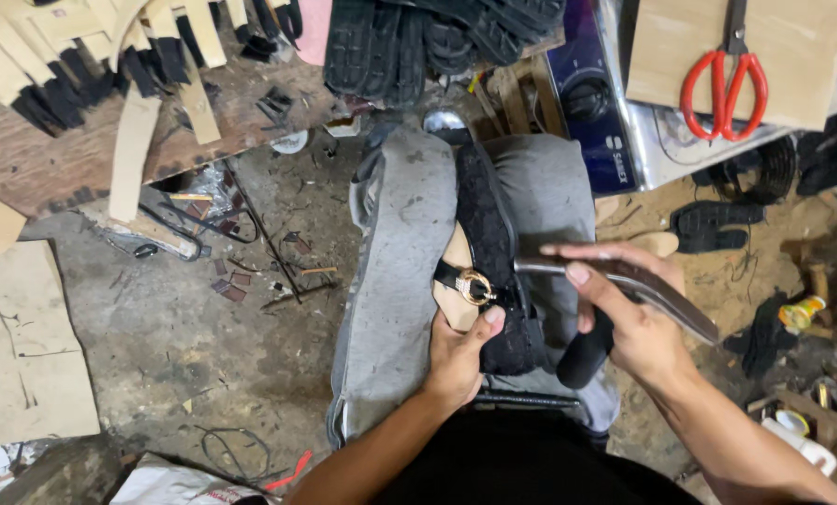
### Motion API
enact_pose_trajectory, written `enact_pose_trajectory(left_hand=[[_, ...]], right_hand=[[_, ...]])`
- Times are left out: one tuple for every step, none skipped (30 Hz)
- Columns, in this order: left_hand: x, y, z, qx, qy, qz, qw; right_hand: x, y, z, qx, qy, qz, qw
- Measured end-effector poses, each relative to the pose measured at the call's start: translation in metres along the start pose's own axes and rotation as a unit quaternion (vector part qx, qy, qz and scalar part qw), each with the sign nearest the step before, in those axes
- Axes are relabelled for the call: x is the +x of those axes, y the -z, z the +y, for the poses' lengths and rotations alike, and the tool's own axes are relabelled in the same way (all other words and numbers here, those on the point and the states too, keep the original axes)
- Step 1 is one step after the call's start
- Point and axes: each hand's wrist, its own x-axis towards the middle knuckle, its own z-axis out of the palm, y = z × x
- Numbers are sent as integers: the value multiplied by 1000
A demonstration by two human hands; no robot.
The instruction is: The person sits and works on their lap, fitting black rubber soles onto shoe uppers over wooden lasts. They press the sole into place, hammer around the sole edge with a cobbler's hammer to secure it, then place the finished shoe onto an upper shelf rack and begin on the next shoe.
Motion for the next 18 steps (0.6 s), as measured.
enact_pose_trajectory(left_hand=[[0, 0, -2, -6, -7, -6, 1000], [0, 0, -3, -10, -13, -13, 1000], [0, 0, -5, -14, -22, -19, 999], [0, 1, -6, -18, -31, -22, 999], [0, 0, -6, -16, -21, -12, 1000], [0, 1, -7, -14, -7, -2, 1000], [0, 0, -6, -11, 7, 5, 1000], [0, 0, -5, -9, 4, -3, 1000], [0, 0, -4, -7, -1, -11, 1000], [0, -1, -3, -5, -6, -18, 1000], [0, -2, -2, -7, -1, -13, 1000], [-1, -3, -1, -9, 3, -5, 1000], [-1, -3, -1, -11, 7, 2, 1000], [-1, -4, 0, -12, 4, -2, 1000], [-1, -5, 0, -13, 1, -5, 1000], [-1, -5, 0, -15, -2, -8, 1000], [-2, -5, 1, -15, -2, -12, 1000], [-2, -5, 1, -15, -1, -15, 1000]], right_hand=[[0, 0, -2, -18, 11, 2, 1000], [2, -1, -3, 6, 8, 8, 1000], [3, -2, -5, 29, 8, 12, 999], [5, -4, -7, 54, 4, 13, 998], [6, -5, -9, 43, 14, 9, 999], [8, -7, -12, 32, 23, 8, 999], [9, -8, -15, 21, 33, 10, 999], [11, -9, -17, 6, 36, 9, 999], [12, -9, -20, -9, 41, 7, 999], [14, -9, -23, -24, 45, 5, 999], [16, -9, -26, -40, 44, 7, 998], [18, -9, -28, -56, 42, 6, 997], [20, -9, -30, -72, 41, 6, 997], [21, -10, -33, -87, 44, 5, 995], [23, -10, -36, -102, 46, 3, 994], [25, -11, -39, -116, 50, 1, 992], [27, -12, -43, -131, 51, -4, 990], [29, -13, -47, -145, 51, -9, 988]])
